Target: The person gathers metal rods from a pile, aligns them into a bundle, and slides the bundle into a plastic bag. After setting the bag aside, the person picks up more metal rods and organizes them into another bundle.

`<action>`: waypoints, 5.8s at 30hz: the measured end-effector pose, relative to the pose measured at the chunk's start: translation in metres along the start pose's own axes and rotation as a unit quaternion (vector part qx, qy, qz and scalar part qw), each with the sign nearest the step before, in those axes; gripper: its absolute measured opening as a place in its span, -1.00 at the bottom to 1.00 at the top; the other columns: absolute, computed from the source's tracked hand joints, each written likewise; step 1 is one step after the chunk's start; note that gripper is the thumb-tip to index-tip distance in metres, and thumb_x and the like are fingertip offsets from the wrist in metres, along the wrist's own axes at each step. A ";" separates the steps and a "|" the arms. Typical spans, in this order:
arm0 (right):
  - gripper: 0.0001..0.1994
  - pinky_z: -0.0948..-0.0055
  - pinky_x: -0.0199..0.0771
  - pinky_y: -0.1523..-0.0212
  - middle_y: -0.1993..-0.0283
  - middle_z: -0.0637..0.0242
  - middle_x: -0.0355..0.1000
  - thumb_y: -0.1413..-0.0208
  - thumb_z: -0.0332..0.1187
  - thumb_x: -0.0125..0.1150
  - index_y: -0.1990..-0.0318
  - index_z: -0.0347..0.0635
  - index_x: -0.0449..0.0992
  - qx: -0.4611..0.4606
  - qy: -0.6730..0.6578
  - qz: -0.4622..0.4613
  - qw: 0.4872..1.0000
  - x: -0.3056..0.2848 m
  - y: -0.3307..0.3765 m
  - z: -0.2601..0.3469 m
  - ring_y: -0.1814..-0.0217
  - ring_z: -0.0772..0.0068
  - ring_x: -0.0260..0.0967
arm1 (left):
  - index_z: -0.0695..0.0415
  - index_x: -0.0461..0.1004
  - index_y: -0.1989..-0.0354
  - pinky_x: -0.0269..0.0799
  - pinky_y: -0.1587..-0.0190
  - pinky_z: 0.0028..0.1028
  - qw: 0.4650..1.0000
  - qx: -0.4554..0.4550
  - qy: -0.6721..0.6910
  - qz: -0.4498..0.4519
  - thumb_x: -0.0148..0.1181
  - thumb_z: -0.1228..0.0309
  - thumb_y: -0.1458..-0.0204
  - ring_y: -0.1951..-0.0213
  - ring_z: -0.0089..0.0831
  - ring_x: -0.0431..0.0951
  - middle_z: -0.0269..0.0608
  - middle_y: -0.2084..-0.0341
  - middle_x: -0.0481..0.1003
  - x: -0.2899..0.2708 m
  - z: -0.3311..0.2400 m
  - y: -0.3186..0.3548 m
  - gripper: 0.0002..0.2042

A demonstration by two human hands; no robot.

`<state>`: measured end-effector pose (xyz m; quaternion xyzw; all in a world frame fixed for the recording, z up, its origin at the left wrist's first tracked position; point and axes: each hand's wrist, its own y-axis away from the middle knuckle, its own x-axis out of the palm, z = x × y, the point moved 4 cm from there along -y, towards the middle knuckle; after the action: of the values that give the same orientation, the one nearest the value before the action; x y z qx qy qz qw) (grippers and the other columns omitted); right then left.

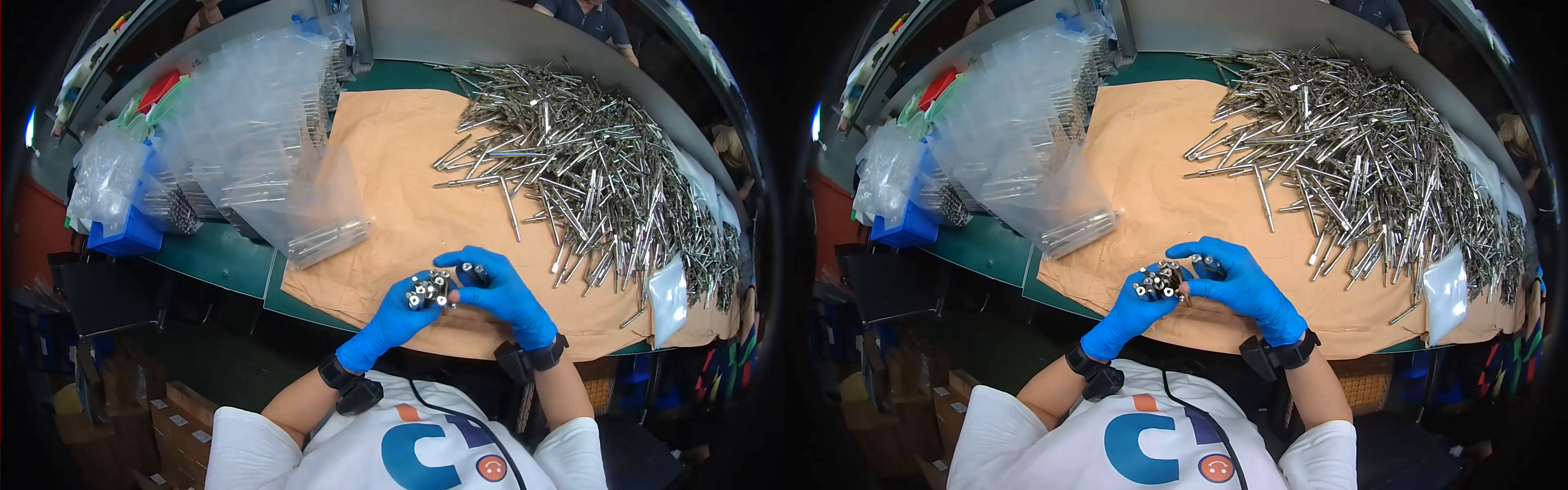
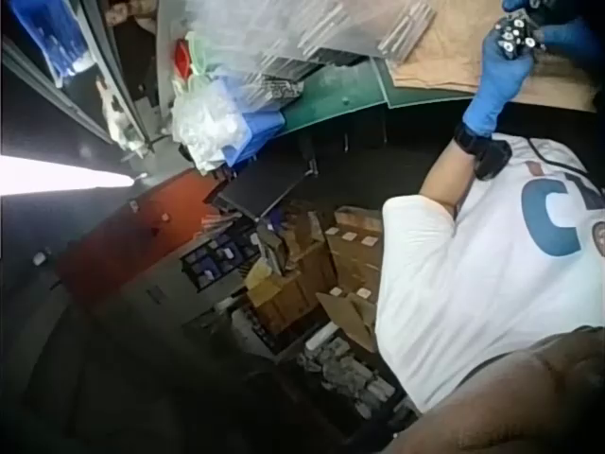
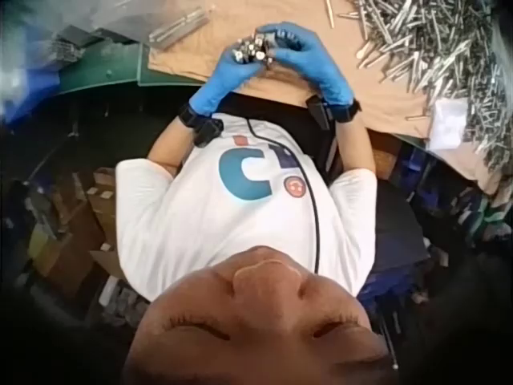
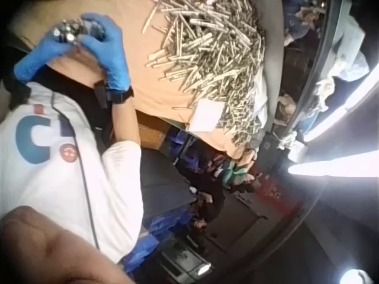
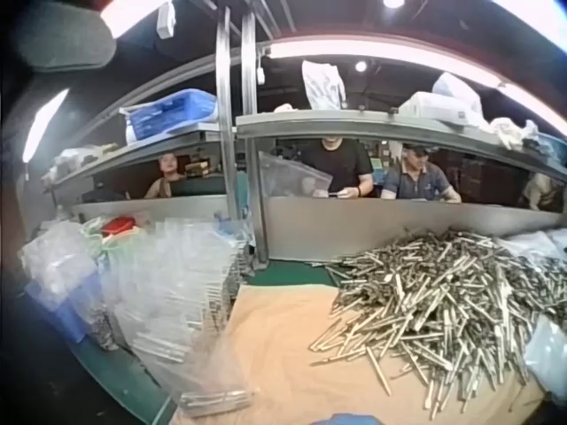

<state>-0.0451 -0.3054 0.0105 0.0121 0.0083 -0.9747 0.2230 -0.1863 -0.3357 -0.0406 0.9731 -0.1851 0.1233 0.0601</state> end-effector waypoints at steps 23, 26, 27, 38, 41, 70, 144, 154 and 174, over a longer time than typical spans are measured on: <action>-0.72 0.53 0.36 0.37 0.37 0.26 0.41 0.05 -0.21 0.21 0.23 -0.16 0.43 -0.067 0.210 0.024 0.975 0.006 -0.010 0.006 0.41 0.42 0.37 | 0.25 0.35 0.15 0.35 0.26 -0.63 0.997 -0.046 -0.041 -0.050 0.17 0.50 0.08 0.35 -0.67 0.39 -0.35 0.39 0.44 -0.002 0.002 0.001 -0.71; -0.74 0.58 0.34 0.39 0.38 0.31 0.41 0.01 -0.23 0.18 0.25 -0.20 0.43 -0.074 0.121 -0.080 0.987 -0.005 -0.013 -0.004 0.41 0.56 0.34 | 0.23 0.35 0.17 0.33 0.29 -0.64 0.997 -0.043 0.005 -0.060 0.17 0.45 0.05 0.39 -0.70 0.35 -0.40 0.42 0.42 -0.005 0.007 -0.005 -0.73; -0.76 0.61 0.32 0.41 0.40 0.36 0.40 -0.01 -0.23 0.17 0.26 -0.21 0.44 -0.037 0.050 -0.120 0.991 -0.004 -0.014 -0.012 0.42 0.61 0.31 | 0.23 0.35 0.17 0.33 0.29 -0.64 0.997 -0.044 0.006 -0.058 0.17 0.45 0.05 0.39 -0.70 0.35 -0.40 0.42 0.42 -0.003 0.007 -0.006 -0.73; -0.77 0.71 0.17 0.51 0.46 0.50 0.31 -0.08 -0.21 0.07 0.29 -0.20 0.43 0.012 -0.070 -0.303 0.950 -0.018 -0.037 -0.009 0.48 0.74 0.16 | 0.28 0.35 0.14 0.39 0.26 -0.58 0.995 -0.092 0.009 -0.040 0.11 0.49 0.01 0.38 -0.55 0.46 -0.23 0.41 0.47 -0.004 0.001 -0.010 -0.75; -0.78 0.71 0.14 0.55 0.50 0.51 0.28 -0.10 -0.20 0.04 0.31 -0.18 0.42 -0.010 -0.196 -0.326 0.925 -0.057 -0.049 -0.003 0.54 0.72 0.13 | 0.24 0.36 0.17 0.36 0.34 -0.59 0.997 -0.059 0.009 -0.049 0.09 0.46 -0.01 0.42 -0.58 0.44 -0.28 0.46 0.46 0.000 0.006 -0.009 -0.78; -0.72 0.62 0.35 0.45 0.47 0.31 0.41 0.18 -0.47 0.32 0.25 -0.26 0.46 -0.135 0.249 -0.155 0.946 0.054 0.012 0.010 0.48 0.61 0.32 | 0.23 0.11 -0.15 0.31 0.07 -0.52 0.967 0.174 -0.006 -0.184 -0.06 0.58 -0.03 0.12 -0.44 0.41 -0.09 0.16 0.40 -0.005 0.010 0.000 -0.55; -0.90 0.53 0.41 0.28 0.43 0.34 0.41 0.07 -0.46 0.13 0.39 -0.27 0.39 -0.113 -0.279 -0.157 0.941 -0.008 0.015 -0.028 0.42 0.49 0.36 | 0.20 0.07 -0.15 -0.08 -0.17 -0.48 0.954 0.133 -0.238 0.128 0.05 0.48 0.07 -0.17 -0.49 0.06 -0.20 -0.12 0.15 0.036 -0.060 -0.028 -0.45; -0.67 0.40 0.28 0.07 0.21 0.23 0.40 0.15 -0.41 0.26 0.17 -0.23 0.40 -0.281 0.018 -0.086 0.956 0.010 -0.004 -0.052 0.13 0.44 0.28 | 0.27 0.28 -0.01 0.20 -0.07 -0.39 0.898 0.183 -0.293 0.274 0.13 0.61 0.21 -0.08 -0.32 0.26 -0.07 0.01 0.31 0.031 -0.048 -0.051 -0.52; -0.62 0.51 0.36 0.11 0.20 0.32 0.42 0.12 -0.43 0.26 0.09 -0.18 0.35 0.057 -0.051 -0.036 0.996 0.006 0.007 -0.029 0.17 0.54 0.34 | 0.13 0.38 0.14 0.14 -0.12 -0.41 0.989 0.024 -0.040 0.142 0.31 0.52 0.24 0.17 -0.52 0.42 -0.32 0.30 0.47 0.019 -0.032 -0.049 -0.59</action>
<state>-0.0472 -0.3142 -0.0185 -0.0250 -0.0581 -0.9804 0.1865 -0.1579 -0.2922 -0.0084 0.9422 -0.3208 0.0962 0.0116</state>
